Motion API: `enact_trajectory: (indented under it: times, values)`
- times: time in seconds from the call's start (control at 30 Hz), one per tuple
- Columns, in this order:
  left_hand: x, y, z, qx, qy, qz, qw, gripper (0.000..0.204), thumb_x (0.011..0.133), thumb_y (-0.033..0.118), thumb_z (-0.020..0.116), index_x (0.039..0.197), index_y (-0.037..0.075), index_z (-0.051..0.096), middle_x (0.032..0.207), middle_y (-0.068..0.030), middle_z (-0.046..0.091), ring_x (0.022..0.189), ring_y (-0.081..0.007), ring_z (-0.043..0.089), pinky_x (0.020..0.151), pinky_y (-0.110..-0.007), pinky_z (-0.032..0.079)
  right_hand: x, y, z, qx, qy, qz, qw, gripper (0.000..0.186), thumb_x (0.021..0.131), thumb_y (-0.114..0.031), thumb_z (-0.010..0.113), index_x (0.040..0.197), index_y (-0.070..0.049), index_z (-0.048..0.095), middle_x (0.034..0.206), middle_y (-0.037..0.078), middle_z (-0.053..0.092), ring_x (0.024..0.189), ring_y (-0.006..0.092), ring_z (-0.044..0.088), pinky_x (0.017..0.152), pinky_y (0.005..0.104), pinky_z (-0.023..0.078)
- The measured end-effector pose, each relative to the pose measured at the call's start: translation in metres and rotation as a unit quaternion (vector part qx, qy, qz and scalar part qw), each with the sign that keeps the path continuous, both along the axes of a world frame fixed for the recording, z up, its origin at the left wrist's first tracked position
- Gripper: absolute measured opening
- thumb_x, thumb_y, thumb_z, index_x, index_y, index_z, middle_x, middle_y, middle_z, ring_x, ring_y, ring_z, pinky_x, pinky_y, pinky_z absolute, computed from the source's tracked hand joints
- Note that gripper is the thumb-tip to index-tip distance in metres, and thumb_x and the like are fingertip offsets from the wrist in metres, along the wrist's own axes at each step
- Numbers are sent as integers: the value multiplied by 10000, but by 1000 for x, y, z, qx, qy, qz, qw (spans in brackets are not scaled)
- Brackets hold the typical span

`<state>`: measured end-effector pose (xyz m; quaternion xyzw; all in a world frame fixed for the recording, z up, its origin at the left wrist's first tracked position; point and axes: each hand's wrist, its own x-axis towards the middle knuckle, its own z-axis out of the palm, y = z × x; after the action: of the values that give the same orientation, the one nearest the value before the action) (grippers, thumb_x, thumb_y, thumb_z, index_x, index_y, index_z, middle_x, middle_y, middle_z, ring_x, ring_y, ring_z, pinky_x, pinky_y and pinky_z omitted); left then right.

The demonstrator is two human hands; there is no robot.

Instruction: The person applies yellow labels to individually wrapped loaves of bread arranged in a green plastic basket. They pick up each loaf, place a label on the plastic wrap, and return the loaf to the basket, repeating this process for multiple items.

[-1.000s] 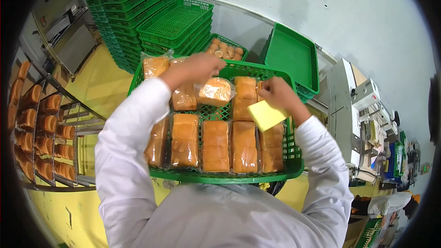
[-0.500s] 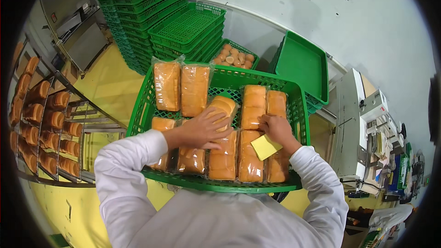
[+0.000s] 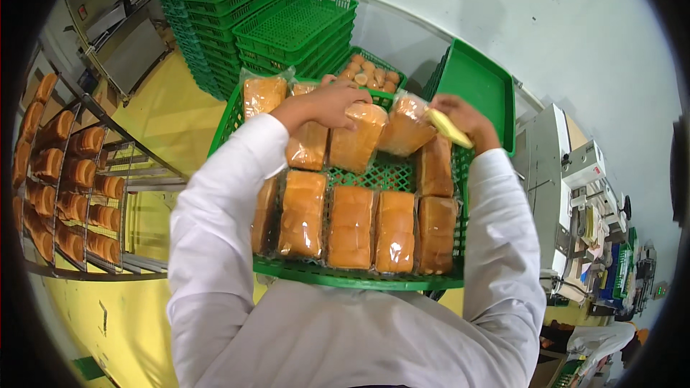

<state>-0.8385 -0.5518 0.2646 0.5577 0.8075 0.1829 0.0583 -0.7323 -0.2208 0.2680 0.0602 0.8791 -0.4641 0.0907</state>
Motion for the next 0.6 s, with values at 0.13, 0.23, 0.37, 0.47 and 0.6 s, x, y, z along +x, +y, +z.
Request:
enact_trajectory:
  times: [0.13,0.23,0.37,0.47,0.6]
  values:
    - [-44,28,4,-9,-65,12,998,561,782,320,775,1258,86,592,1174,-146,646,1121,-333,576,929,-430,411,-17,50,-60,52,42,-75,995,245,988,-290,604,1016,-56,672,896,13,643,833,111,586,751,260,488]
    - [-58,18,6,17,-149,12,989,534,785,329,774,1223,63,621,1142,-142,666,1086,-326,604,908,-408,446,-16,28,-31,-8,80,-26,996,241,995,-293,584,949,-71,664,845,-15,621,777,96,553,712,258,470]
    - [-68,22,5,-48,-216,-7,975,527,781,334,778,1200,45,644,1122,-152,685,1047,-293,634,911,-386,469,-16,9,-7,-23,-24,-7,999,264,1013,-271,518,872,-71,619,765,-37,558,722,101,506,678,284,446]
    - [-51,31,8,-112,-137,26,984,519,786,304,773,1225,56,648,1152,-147,686,1066,-275,636,910,-393,475,-7,-20,-8,-32,23,-92,995,231,983,-258,544,879,-69,626,803,-1,583,756,109,519,720,290,444]
    - [-56,26,-18,-27,-116,34,992,565,781,258,778,1287,72,610,1211,-143,655,1112,-321,608,940,-410,460,-22,-15,-24,191,217,-174,941,304,973,-271,555,1039,-4,686,923,206,706,879,315,682,805,388,501]
